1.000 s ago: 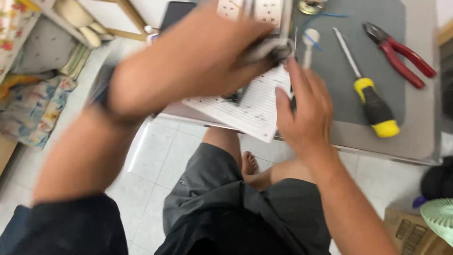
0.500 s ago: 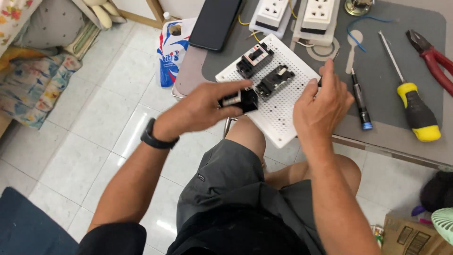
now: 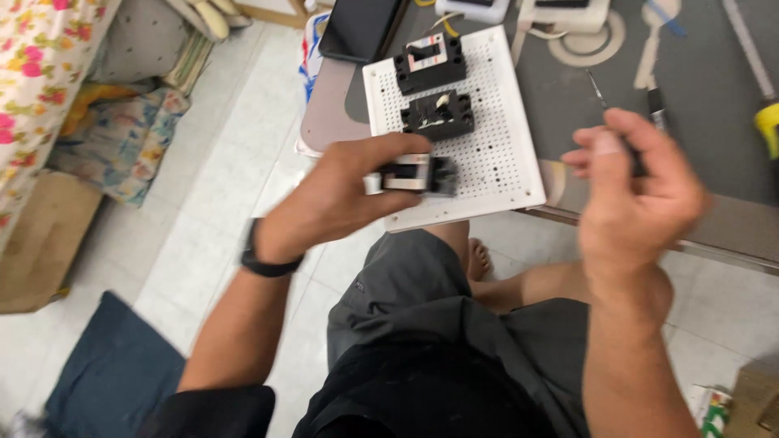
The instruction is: The person sits on the floor and uses a screwdriver to disassemble and reassemble small black electrical components on a white perforated board. They manipulate the components with their hands, removing and tightening screws to adjust internal parts.
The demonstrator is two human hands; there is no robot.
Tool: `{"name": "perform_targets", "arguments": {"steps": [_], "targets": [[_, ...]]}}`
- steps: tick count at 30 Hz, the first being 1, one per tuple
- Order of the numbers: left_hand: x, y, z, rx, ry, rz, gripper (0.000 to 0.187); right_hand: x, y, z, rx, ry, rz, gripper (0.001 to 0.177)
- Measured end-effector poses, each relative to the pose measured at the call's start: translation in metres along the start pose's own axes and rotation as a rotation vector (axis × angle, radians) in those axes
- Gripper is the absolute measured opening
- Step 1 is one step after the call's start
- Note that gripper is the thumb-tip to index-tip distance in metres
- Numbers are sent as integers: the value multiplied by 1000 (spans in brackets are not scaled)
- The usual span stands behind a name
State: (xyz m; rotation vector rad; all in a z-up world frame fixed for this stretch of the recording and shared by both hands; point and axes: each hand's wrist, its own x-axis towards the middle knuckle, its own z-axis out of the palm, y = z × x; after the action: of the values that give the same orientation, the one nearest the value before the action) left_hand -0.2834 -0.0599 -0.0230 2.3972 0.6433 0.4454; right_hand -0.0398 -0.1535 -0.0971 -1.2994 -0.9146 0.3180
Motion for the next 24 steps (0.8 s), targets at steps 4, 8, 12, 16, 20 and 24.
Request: {"name": "perform_targets", "arguments": {"steps": [4,8,12,16,20,24], "targets": [[9,-6,28,43,125,39,45,4,-18,-16,-28,-235,-190,13],[6,-12,50,171,270,63,49,7,-32,-20,-41,-323,-178,10],[1,-16,56,186,288,15,54,8,-33,-20,-54,-324,-161,12],[-4,-16,51,63,309,-13,52,12,-28,-20,-71,-349,-255,13],[-6,-11,45,-60,335,-82,48,12,-13,-20,0,-261,-160,14],[-3,0,38,-6,279,-43,40,14,1,-20,3,-282,-85,17]]}}
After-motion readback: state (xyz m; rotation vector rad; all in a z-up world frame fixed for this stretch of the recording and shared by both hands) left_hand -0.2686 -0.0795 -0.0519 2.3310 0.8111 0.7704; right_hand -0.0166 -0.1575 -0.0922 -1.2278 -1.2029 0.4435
